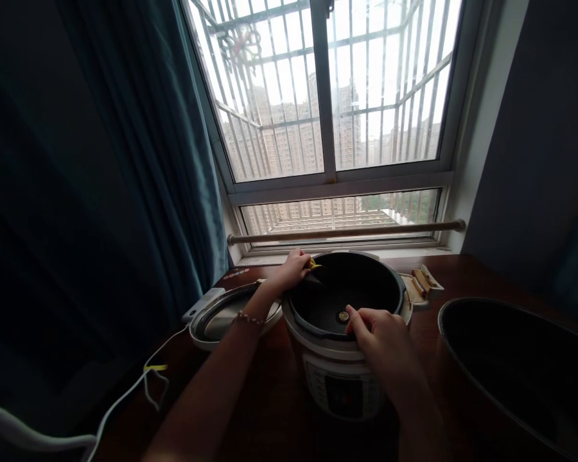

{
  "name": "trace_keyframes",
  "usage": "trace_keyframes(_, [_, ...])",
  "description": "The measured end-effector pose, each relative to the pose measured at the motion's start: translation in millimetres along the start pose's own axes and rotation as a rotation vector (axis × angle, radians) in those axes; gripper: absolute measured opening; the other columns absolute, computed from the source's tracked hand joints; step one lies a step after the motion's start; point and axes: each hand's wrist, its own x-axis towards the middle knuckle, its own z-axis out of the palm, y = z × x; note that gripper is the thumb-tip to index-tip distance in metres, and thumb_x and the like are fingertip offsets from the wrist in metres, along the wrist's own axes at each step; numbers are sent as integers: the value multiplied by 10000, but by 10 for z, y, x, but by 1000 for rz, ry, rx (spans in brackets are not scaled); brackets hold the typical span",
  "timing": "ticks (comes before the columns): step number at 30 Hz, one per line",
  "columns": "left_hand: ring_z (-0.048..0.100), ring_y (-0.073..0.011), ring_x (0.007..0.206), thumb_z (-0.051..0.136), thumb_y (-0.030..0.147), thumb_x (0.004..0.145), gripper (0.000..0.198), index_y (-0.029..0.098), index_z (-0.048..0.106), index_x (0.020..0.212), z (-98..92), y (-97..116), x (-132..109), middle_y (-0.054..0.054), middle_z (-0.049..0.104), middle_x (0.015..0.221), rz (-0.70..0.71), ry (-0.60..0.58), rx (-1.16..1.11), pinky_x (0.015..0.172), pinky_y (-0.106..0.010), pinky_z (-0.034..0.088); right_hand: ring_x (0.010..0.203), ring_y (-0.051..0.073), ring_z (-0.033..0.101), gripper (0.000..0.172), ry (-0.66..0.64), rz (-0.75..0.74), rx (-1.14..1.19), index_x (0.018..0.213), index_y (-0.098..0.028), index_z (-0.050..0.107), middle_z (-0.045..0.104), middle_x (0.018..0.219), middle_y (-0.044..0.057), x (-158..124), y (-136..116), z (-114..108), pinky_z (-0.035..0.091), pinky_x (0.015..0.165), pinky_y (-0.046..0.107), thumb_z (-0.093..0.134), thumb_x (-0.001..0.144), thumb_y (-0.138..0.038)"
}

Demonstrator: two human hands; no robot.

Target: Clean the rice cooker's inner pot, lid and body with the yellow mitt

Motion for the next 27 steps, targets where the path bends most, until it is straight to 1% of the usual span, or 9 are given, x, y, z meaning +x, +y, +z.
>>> trace_keyframes(3, [515,-173,824,609,115,678,77,170,558,693,61,-54,412,-30,504,865,67,-106,-14,800,-298,433,586,148,529,453,2,-1,4,594,-199,618,613,597,31,5,12,7,267,556,272,362,901,-412])
trace_keyframes(6, [512,-149,764,626,120,674,88,166,551,669,150,-14,723,-10,517,812,119,-184,-32,748,-275,430,590,150,534,453,-1,-5,20,589,-201,617,617,601,31,12,21,9,269,559,271,365,899,-414])
trace_keyframes(9, [516,-134,741,622,141,717,72,150,551,713,231,46,887,5,538,783,143,-219,-53,721,-290,430,591,152,537,453,-4,-2,27,583,-203,615,619,601,28,21,22,5,271,566,272,367,897,-415])
trace_keyframes(12, [527,-130,727,611,154,733,60,142,554,742,240,39,908,10,564,771,144,-223,-91,699,-286,429,593,150,538,448,-9,-5,41,578,-205,609,617,591,21,27,19,4,271,573,272,370,895,-414])
trace_keyframes(16, [543,-143,754,617,169,697,56,153,566,714,127,-68,784,9,599,754,154,-216,-164,713,-253,417,585,149,531,451,-9,5,38,580,-205,608,608,580,20,31,23,8,266,564,271,372,890,-432])
trace_keyframes(19, [555,-152,750,627,206,690,74,152,582,711,25,-133,602,5,615,738,156,-227,-204,710,-253,418,579,147,531,452,-14,6,44,574,-205,608,607,576,17,32,27,11,266,560,270,378,886,-439])
trace_keyframes(23, [562,-164,761,644,214,673,86,158,584,699,-64,-121,238,-5,633,762,133,-209,-221,726,-267,417,583,144,543,450,-15,-10,63,567,-207,611,620,581,11,29,23,9,274,568,269,382,886,-428])
trace_keyframes(25, [560,-168,768,630,219,689,83,164,568,696,-102,-84,26,-9,631,773,105,-170,-222,729,-271,416,595,146,552,447,-8,-13,61,569,-209,615,631,596,12,25,21,3,279,576,271,384,885,-424])
trace_keyframes(27, [557,-171,780,593,230,725,78,170,544,711,-144,-35,-189,-16,624,794,64,-107,-221,731,-275,414,608,150,559,446,-10,-13,60,570,-210,617,639,608,14,21,21,-3,285,580,271,384,884,-424])
